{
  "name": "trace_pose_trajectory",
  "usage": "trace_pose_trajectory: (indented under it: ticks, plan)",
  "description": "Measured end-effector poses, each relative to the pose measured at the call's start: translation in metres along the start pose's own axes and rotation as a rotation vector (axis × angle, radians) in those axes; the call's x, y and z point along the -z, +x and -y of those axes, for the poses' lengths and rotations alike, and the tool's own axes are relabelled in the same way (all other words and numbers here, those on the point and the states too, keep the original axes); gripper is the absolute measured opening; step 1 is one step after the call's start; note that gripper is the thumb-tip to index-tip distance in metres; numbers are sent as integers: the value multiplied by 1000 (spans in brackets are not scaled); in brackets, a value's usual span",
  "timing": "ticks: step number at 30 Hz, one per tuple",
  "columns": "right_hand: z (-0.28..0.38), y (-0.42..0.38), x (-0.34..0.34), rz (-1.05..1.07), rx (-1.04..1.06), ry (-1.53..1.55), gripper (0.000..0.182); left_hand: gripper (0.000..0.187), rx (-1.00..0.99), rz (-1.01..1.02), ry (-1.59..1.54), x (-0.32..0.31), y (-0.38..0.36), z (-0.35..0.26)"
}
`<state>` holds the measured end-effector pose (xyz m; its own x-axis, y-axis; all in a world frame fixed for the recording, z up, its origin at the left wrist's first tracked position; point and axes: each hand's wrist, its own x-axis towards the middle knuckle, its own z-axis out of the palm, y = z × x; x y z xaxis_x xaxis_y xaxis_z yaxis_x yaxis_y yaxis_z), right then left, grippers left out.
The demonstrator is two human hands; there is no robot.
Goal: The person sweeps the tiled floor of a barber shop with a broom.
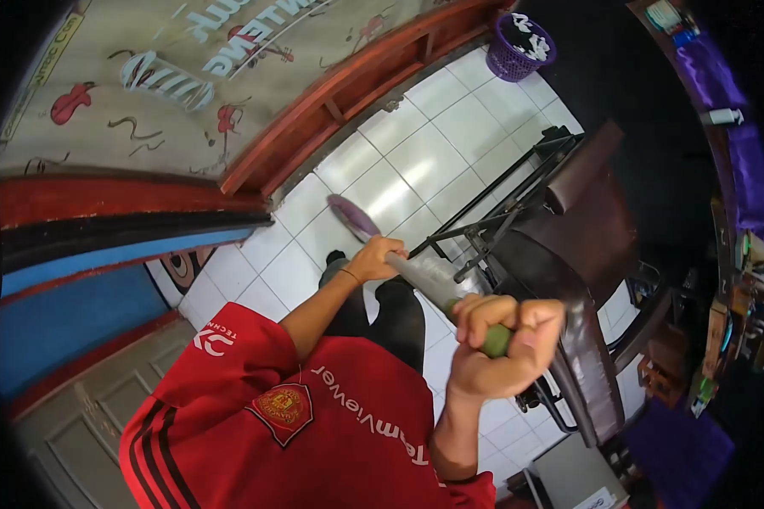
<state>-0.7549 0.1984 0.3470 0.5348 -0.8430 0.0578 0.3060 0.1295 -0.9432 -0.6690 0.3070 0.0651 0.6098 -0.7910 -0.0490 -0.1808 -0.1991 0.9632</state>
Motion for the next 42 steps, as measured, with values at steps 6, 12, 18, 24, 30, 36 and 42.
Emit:
trace_pose_trajectory:
  ticks: [6,12,18,24,30,36,42]
  plan:
    - [-40,1,7,52,-146,-18,8,11,158,58,225,23,-34,35]
    - [31,36,33,366,29,35,20,13,-27,81,162,19,3,-27]
    - [106,63,-21,1018,229,167,29,33,-214,-102,87,36,71,-111]
    - [-12,95,-124,1014,348,-55,30,21,-256,-271,-160,75,172,-14]
    - [-49,157,-173,1028,61,183,34,11,-61,-267,40,134,154,23]
    - [-93,168,-204,1026,-151,359,31,10,52,-503,163,164,100,59]
    - [-92,180,-200,842,-254,426,31,14,255,-270,218,181,94,43]
